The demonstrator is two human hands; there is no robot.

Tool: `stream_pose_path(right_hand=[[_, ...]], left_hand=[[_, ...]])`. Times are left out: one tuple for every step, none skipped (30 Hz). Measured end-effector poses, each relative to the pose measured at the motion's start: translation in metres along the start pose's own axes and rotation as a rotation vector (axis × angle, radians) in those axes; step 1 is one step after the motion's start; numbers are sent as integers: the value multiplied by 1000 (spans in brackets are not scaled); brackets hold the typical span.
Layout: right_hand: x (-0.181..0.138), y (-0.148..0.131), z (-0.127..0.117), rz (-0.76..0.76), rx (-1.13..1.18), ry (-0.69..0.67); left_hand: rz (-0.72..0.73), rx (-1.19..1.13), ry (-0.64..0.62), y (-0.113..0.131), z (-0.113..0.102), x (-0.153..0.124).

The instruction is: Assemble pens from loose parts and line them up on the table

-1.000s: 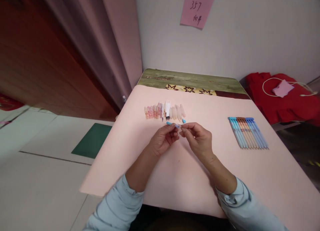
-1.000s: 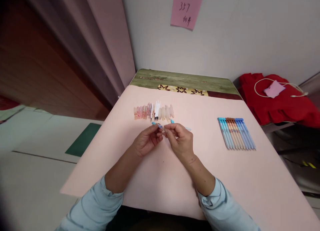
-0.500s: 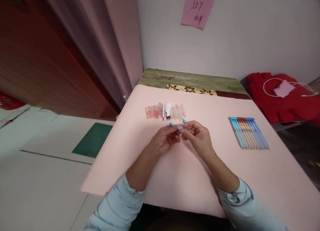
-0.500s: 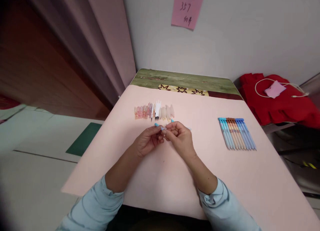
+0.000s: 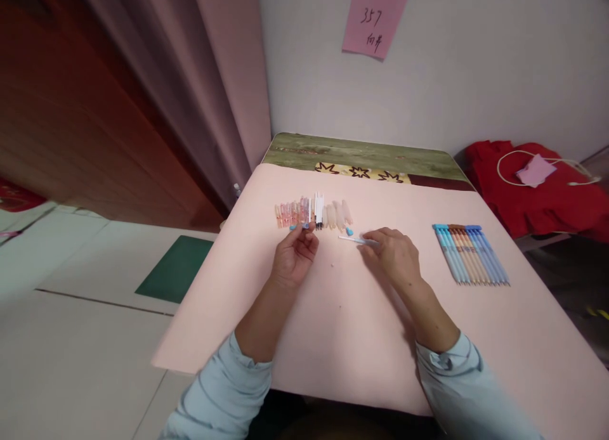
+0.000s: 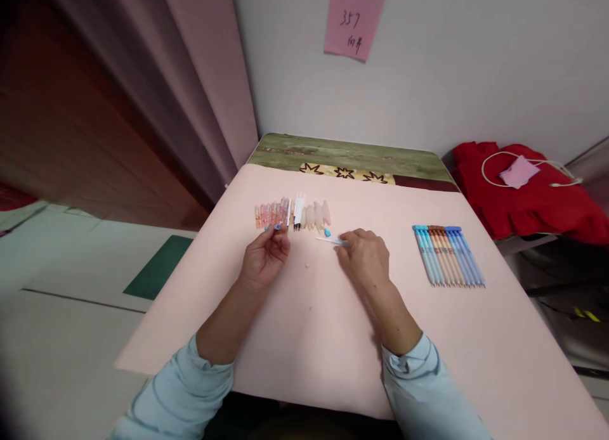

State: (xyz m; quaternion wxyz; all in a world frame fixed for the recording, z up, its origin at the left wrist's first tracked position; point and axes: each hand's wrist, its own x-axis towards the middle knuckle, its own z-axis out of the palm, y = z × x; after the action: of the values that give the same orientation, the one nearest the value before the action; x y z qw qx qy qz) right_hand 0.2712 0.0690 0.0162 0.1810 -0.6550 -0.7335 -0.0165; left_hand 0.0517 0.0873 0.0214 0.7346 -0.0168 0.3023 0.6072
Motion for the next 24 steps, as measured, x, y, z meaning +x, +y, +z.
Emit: stream_pose_path(right_hand=[[0,1,2,-5,-30,-10],[0,1,3,-8,-47,-19],[1,2,3,-11,-50,-27],[1,2,4,-9,-40,-31],[2,2,3,-2,-14,-34],[2,1,2,11,29,-40],[2,-1,0,29,92,-48],[1,-4,-2,44,172,-55],[0,-8,-4,50,262,-54],[-2,-13,-6,41,350,-46],[-4,-19,-9,14,425,-28],[-6,-24,-10,-25,479,-1],[-8,-30,-12,-70,511,28],[-10,-34,-13,-113,523,56],[-11,-38,-13,-146,524,82],[-13,-41,-13,-166,519,104],[-13,-43,-12,-173,512,121],[-14,-45,-11,-170,504,132],[-14,-45,-10,-165,497,140],[-14,-45,-9,-160,490,144],[-14,-45,-9,-159,480,145],[-13,-44,-8,-161,467,150],[-13,-44,-7,-165,451,158],[-13,-44,-7,-169,434,165]], left_hand=[[6,-4,4,0,0,0],[15,-6,8,0,0,1],[25,-5,13,-1,-1,2],[33,2,17,-1,-1,2],[38,13,23,-2,-1,3],[42,27,30,-3,-1,3],[45,41,35,-4,-2,3],[49,54,37,-5,-3,4],[53,66,35,-6,-4,4],[54,78,26,-8,-5,5],[53,88,13,-9,-6,5],[48,98,-2,-10,-8,5],[40,107,-18,-11,-9,5],[31,116,-34,-11,-10,5],[25,125,-48,-12,-10,5],[23,135,-60,-12,-11,5],[26,147,-72,-13,-11,4],[32,163,-84,-13,-11,4],[38,183,-96,-13,-11,3],[42,207,-109,-14,-11,3],[45,233,-124,-14,-10,2],[45,261,-140,-15,-10,1],[45,287,-156,-15,-10,0],[43,310,-170,-16,-9,-1]])
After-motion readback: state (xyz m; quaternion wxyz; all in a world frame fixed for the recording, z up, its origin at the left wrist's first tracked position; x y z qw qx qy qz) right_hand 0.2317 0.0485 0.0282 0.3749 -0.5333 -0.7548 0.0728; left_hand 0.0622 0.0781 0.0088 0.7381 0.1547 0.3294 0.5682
